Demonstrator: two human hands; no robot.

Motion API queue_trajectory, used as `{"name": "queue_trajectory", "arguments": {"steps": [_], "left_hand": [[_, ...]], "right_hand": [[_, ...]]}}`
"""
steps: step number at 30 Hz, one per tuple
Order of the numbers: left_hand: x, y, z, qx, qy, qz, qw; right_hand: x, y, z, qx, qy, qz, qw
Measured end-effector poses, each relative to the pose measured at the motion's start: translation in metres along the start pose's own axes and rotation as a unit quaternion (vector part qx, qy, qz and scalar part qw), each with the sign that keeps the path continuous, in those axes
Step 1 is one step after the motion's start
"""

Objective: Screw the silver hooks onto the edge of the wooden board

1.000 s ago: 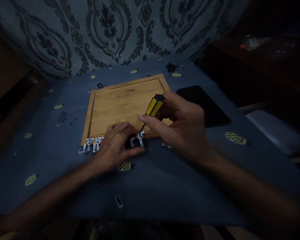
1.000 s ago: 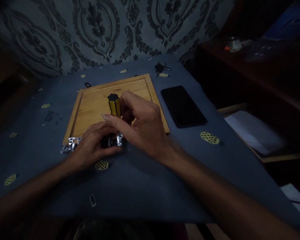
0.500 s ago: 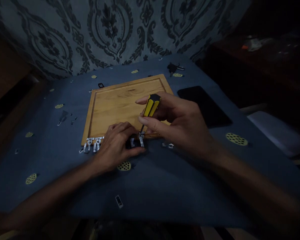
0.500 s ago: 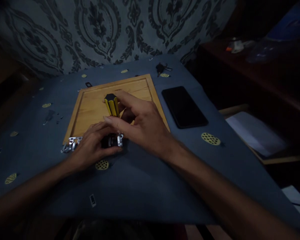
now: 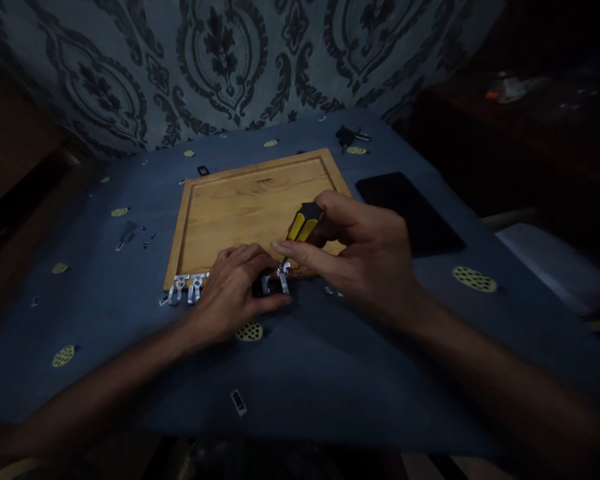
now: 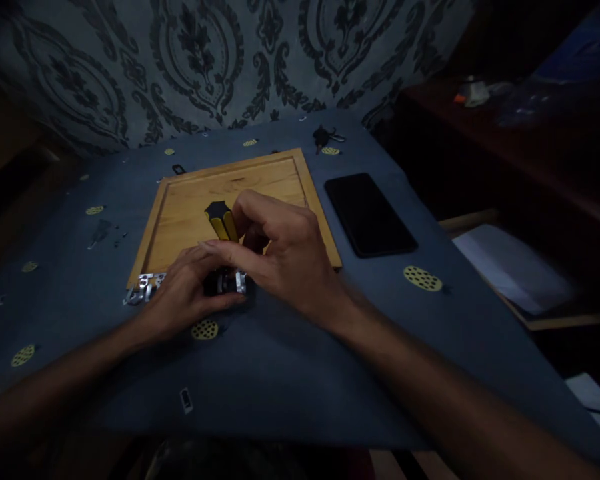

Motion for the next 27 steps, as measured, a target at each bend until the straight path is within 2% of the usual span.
{"name": "queue_trajectory", "arguments": {"steps": [8,16,22,27], "left_hand": [[0.000,-0.001,0.000,0.005,-0.004,-0.002,1.000],[-0.001,0.002,-0.001,0.006,0.011,0.016,1.000],[-0.002,0.001,0.000,-0.002,0.002,0.015,1.000],[-0.001,0.001,0.000,0.000,-0.001,0.008,1.000]], "right_hand": [[-0.007,-0.009,-0.003,-0.057,0.041,-0.031,0.997],[-0.014,-0.017,-0.004,-0.072,0.048,-0.052,0.995],[-0.018,-0.017,-0.020,-0.032,0.107,0.000,0.994],[-0.011,-0.006,-0.012,-0.019,0.074,0.000,0.997]]}}
Point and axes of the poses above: each hand's wrist, its own x-axis towards the middle knuckle, its own z-axis out of the palm, y = z × x, the point moved 10 cm from there along x, towards the middle knuckle, and after that the axes turned 9 degrees about -y, right-handed, at the moved point
